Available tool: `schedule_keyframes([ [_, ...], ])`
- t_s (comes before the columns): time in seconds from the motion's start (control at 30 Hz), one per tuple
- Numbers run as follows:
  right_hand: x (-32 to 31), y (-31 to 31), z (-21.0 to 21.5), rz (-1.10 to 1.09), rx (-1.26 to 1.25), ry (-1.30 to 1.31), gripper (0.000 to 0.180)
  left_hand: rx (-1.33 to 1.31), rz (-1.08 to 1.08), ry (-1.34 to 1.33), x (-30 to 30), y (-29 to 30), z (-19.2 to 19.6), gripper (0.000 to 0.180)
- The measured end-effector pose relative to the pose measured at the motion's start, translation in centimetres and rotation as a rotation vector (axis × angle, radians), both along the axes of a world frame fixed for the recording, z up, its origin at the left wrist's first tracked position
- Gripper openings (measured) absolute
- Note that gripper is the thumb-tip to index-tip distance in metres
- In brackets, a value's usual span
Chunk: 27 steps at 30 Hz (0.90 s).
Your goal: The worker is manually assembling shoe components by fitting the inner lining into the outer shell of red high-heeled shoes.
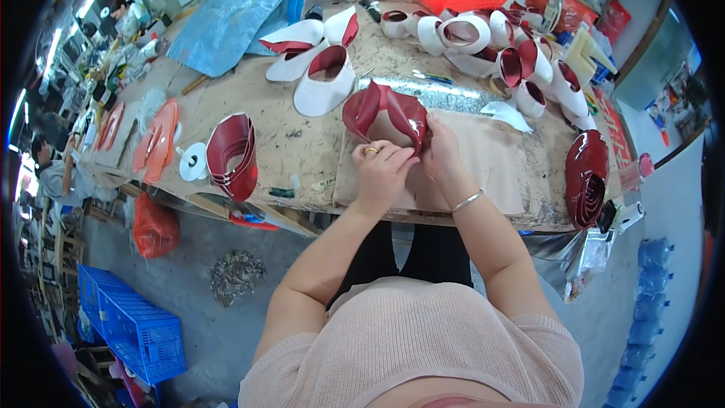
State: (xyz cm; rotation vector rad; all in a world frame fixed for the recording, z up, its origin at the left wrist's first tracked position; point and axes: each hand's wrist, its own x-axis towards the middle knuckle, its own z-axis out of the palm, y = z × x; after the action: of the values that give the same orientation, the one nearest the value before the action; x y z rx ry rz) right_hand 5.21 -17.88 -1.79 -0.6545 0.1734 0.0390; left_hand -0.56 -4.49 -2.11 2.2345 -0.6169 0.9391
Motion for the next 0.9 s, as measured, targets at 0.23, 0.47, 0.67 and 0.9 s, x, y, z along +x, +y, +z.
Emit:
schedule_keyframes([
  [0.23, -1.1, -4.7, 4.3, 0.341, -2.021, -1.684, 0.033, 1.025, -0.156, -0.348, 0.2, 3.4, 2.1, 0.009],
  [0.47, -0.8, -0.5, 7.3, 1.004, -2.124, -0.683, 0.023, 0.965, -0.155, -0.226, -0.9, 3.8, 2.3, 0.015],
  [0.67, -0.3, -1.1, 6.0, 0.926, -2.057, -0.727, 0.021, 0.892, -0.169, -0.138, -1.2, 3.7, 2.0, 0.021],
  [0.9, -0.2, -1.2, 4.7, 0.816, -2.192, -0.792, 0.024, 0.652, -0.103, 0.113, -4.6, 2.8, 0.6, 0.054],
])
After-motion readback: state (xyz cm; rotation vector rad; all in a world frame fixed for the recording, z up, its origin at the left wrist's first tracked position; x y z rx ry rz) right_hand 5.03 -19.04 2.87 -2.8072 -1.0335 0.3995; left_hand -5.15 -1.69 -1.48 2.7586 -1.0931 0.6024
